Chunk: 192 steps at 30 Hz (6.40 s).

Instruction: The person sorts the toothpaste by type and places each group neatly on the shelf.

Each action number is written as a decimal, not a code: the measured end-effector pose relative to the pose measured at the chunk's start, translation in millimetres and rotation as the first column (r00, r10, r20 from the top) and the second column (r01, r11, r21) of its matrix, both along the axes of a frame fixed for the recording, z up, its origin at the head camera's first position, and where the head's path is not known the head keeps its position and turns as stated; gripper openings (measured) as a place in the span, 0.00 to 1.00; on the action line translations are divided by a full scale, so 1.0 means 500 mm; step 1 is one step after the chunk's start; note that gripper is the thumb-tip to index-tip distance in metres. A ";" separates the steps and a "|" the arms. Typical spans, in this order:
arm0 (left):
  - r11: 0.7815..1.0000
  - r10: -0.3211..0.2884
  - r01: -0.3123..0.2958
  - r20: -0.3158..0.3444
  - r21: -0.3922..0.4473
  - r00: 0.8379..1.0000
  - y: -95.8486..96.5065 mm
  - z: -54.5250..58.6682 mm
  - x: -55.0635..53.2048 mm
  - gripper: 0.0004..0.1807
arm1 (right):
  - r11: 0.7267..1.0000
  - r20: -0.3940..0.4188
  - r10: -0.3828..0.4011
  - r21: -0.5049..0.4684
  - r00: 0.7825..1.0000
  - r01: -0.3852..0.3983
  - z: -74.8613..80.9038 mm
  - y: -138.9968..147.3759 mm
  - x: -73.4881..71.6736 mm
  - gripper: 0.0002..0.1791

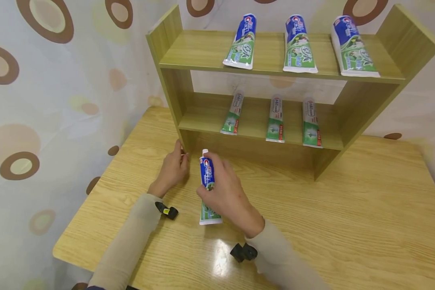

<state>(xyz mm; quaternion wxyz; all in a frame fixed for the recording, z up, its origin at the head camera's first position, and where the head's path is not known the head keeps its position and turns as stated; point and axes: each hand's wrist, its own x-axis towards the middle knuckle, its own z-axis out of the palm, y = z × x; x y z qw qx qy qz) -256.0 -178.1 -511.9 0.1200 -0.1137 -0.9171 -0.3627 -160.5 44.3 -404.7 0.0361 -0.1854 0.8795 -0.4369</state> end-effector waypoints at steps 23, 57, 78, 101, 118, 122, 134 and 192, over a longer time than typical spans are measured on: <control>1.000 0.025 -0.024 0.127 -0.011 0.992 0.008 0.029 0.016 0.28 | 0.999 -0.180 0.017 0.043 0.984 -0.009 0.133 -0.020 -0.027 0.46; 0.999 -0.030 0.029 -0.029 -0.016 0.999 -0.028 -0.084 -0.050 0.27 | 0.997 -0.285 0.009 0.076 0.958 0.014 0.237 -0.003 -0.062 0.44; 0.999 -0.048 0.049 -0.080 0.011 0.996 -0.018 -0.050 -0.028 0.27 | 0.994 -0.379 0.008 0.100 0.925 0.032 0.337 -0.020 -0.082 0.45; 0.999 -0.029 0.029 0.010 -0.016 1.000 0.002 0.023 -0.010 0.29 | 0.951 -0.334 0.010 0.293 0.943 0.094 0.484 -0.051 -0.150 0.42; 0.999 -0.042 0.043 -0.042 0.032 0.998 -0.010 -0.015 0.001 0.27 | 0.934 -0.146 -0.167 0.293 0.975 0.204 0.504 -0.096 -0.262 0.42; 0.999 -0.045 0.046 -0.040 0.018 0.998 -0.008 -0.013 0.005 0.27 | 0.930 -0.117 -0.188 0.298 0.975 0.215 0.501 -0.111 -0.281 0.41; 1.000 -0.029 0.029 -0.004 -0.009 1.000 0.000 0.012 0.009 0.28 | 0.911 -0.098 -0.255 0.308 0.962 0.273 0.506 -0.125 -0.310 0.38; 0.999 -0.031 0.031 -0.007 0.033 1.000 -0.024 -0.048 -0.028 0.25 | 0.965 -0.603 -0.196 0.020 0.773 0.260 0.334 0.068 -0.069 0.29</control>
